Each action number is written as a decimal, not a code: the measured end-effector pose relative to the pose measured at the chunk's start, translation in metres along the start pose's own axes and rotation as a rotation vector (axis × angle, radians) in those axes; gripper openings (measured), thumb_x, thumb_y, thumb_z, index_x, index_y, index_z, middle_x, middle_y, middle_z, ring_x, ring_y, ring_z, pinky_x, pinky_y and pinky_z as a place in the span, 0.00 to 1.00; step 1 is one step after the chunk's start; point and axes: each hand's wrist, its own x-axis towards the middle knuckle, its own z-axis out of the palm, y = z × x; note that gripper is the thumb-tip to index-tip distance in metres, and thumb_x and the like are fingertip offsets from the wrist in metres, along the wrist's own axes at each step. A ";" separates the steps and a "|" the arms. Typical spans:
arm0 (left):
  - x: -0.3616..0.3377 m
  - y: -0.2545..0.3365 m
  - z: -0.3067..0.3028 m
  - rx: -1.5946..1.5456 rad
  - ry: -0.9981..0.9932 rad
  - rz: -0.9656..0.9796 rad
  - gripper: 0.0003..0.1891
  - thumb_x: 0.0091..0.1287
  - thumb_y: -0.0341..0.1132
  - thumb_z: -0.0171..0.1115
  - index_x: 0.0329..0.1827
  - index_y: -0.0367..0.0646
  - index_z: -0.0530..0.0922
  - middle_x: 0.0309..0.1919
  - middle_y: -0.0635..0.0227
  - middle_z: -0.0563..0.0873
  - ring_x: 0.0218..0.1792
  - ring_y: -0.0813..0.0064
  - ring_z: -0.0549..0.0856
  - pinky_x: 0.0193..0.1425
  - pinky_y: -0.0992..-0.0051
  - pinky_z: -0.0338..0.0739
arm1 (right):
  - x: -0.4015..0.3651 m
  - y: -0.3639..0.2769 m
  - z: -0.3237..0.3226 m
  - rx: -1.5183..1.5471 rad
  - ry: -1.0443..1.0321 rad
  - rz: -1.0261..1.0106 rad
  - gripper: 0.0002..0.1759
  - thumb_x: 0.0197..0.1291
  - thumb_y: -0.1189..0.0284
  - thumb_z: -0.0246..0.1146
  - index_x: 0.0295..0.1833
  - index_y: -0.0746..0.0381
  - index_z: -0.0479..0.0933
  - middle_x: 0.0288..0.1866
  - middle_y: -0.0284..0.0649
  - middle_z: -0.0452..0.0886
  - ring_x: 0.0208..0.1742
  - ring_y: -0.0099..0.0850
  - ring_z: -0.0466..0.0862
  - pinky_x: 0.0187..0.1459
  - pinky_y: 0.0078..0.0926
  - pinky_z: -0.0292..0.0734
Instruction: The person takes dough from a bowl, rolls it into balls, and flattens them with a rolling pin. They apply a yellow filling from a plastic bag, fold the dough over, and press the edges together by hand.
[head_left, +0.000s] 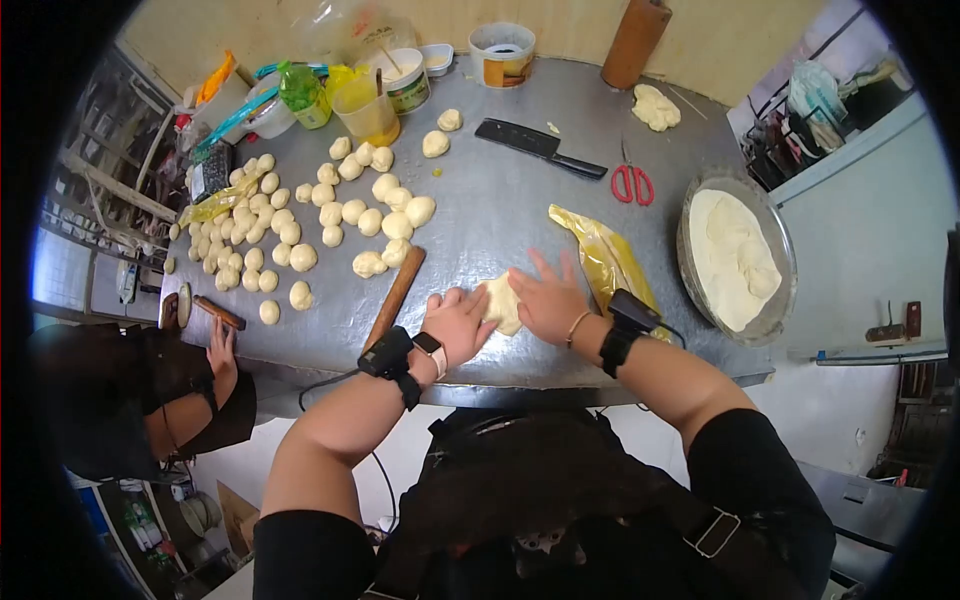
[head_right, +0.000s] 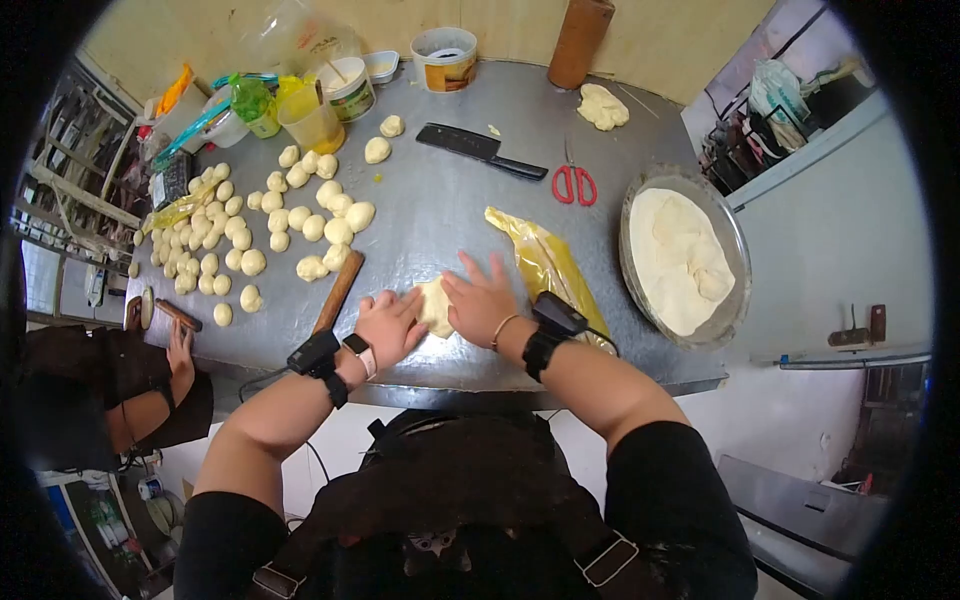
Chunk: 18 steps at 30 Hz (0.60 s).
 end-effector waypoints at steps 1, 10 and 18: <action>-0.003 -0.005 0.011 -0.004 0.020 0.030 0.24 0.66 0.47 0.57 0.62 0.46 0.76 0.64 0.68 0.78 0.50 0.67 0.77 0.49 0.59 0.67 | -0.004 -0.002 0.006 -0.006 0.076 -0.021 0.27 0.59 0.65 0.53 0.64 0.59 0.74 0.70 0.32 0.70 0.77 0.42 0.56 0.72 0.67 0.41; 0.008 -0.045 0.016 0.031 0.027 0.192 0.23 0.67 0.45 0.58 0.62 0.44 0.76 0.64 0.69 0.77 0.52 0.67 0.76 0.48 0.61 0.68 | 0.019 0.007 -0.009 -0.109 -0.079 -0.027 0.26 0.58 0.66 0.52 0.64 0.58 0.74 0.70 0.32 0.70 0.76 0.43 0.58 0.70 0.69 0.43; 0.041 -0.050 -0.019 0.118 -0.061 0.235 0.22 0.68 0.43 0.55 0.63 0.45 0.76 0.61 0.71 0.80 0.49 0.67 0.77 0.47 0.63 0.68 | 0.019 0.003 -0.032 -0.073 -0.121 -0.054 0.24 0.58 0.68 0.52 0.61 0.57 0.76 0.71 0.31 0.70 0.77 0.42 0.56 0.71 0.67 0.42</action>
